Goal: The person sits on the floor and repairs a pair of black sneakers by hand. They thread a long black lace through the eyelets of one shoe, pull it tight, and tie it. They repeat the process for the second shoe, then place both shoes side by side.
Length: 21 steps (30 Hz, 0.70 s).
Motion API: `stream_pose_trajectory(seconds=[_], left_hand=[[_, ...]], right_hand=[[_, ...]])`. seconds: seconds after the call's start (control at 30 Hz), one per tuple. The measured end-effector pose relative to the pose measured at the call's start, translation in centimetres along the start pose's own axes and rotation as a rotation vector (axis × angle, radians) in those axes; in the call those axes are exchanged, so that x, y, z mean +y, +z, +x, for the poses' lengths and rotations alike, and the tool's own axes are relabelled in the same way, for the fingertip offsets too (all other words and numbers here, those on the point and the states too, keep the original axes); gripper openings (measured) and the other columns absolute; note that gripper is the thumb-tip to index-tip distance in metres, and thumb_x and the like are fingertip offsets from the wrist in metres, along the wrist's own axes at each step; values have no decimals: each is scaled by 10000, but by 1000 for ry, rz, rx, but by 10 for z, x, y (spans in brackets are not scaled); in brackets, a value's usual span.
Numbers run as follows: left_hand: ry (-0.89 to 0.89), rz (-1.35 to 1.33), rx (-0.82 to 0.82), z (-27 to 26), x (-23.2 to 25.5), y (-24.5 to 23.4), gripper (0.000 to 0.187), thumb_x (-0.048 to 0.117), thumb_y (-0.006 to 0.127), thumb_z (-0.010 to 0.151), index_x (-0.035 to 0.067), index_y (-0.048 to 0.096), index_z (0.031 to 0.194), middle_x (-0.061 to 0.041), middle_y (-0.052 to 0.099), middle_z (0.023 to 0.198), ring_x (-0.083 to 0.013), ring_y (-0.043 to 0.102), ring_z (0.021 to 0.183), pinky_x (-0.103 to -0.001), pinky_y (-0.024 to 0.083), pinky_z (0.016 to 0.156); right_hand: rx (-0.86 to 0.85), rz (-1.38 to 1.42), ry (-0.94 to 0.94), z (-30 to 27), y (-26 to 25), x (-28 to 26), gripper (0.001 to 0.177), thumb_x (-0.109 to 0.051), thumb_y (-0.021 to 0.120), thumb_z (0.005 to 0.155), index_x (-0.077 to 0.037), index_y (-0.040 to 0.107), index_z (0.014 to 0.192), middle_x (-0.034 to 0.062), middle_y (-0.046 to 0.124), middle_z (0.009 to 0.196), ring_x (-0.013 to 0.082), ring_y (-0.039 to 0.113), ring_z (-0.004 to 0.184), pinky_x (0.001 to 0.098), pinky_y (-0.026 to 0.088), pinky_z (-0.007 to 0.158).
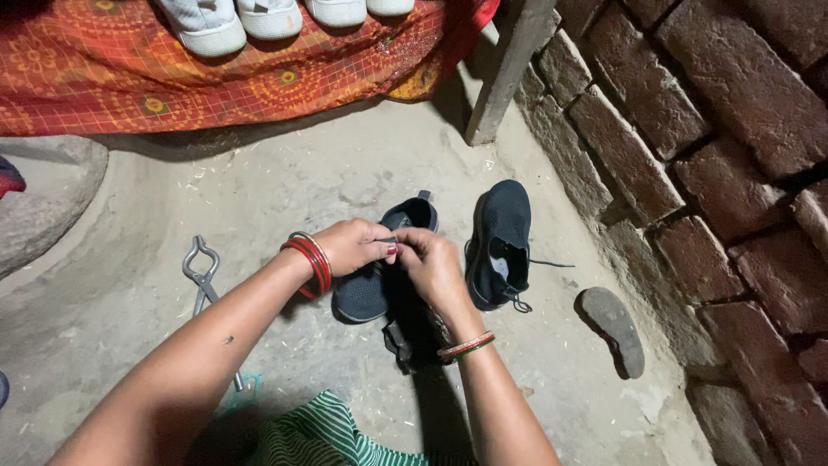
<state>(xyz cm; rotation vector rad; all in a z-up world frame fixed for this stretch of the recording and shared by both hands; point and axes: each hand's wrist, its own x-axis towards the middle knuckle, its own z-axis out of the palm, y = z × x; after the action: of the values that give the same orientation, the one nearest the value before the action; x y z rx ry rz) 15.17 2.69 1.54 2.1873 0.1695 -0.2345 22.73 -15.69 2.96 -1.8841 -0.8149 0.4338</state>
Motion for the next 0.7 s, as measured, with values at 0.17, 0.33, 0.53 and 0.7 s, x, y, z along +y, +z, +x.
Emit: stream_pose_trajectory(seconds=[0.17,0.33,0.53,0.7], left_hand=[[-16,13,-5,-2,1,-1,379,436,519,1004,132,721,906,-79,702,781,-177,652,781,-343,525,755],[31,3,76,-1,-6,-2,394,446,526,980,132,744,885,-31,722,776,-165,681,775,-351,526,758],[-103,15,163,2,-12,-3,341,390,545,985,120,746,934,-106,708,762,-201,674,748,-366,541,745],[-145,-74,217,1,-18,1,301,341,572,970,124,781,976,-79,750,791,-185,692,758,-350,552,751]], right_hand=[[-138,-2,3,-1,-3,5,139,-99,678,941,-29,760,1029,18,760,841,64,647,780,267,541,731],[-339,201,-94,0,-16,-1,223,-117,649,969,-42,687,1175,-11,765,1003,28,671,935,248,544,840],[-79,-198,24,-2,-20,-11,336,-105,763,823,-65,690,1148,87,757,873,140,717,789,294,559,756],[-13,-231,62,4,-39,-5,210,-122,736,824,-66,750,1026,83,771,842,148,747,766,296,572,741]])
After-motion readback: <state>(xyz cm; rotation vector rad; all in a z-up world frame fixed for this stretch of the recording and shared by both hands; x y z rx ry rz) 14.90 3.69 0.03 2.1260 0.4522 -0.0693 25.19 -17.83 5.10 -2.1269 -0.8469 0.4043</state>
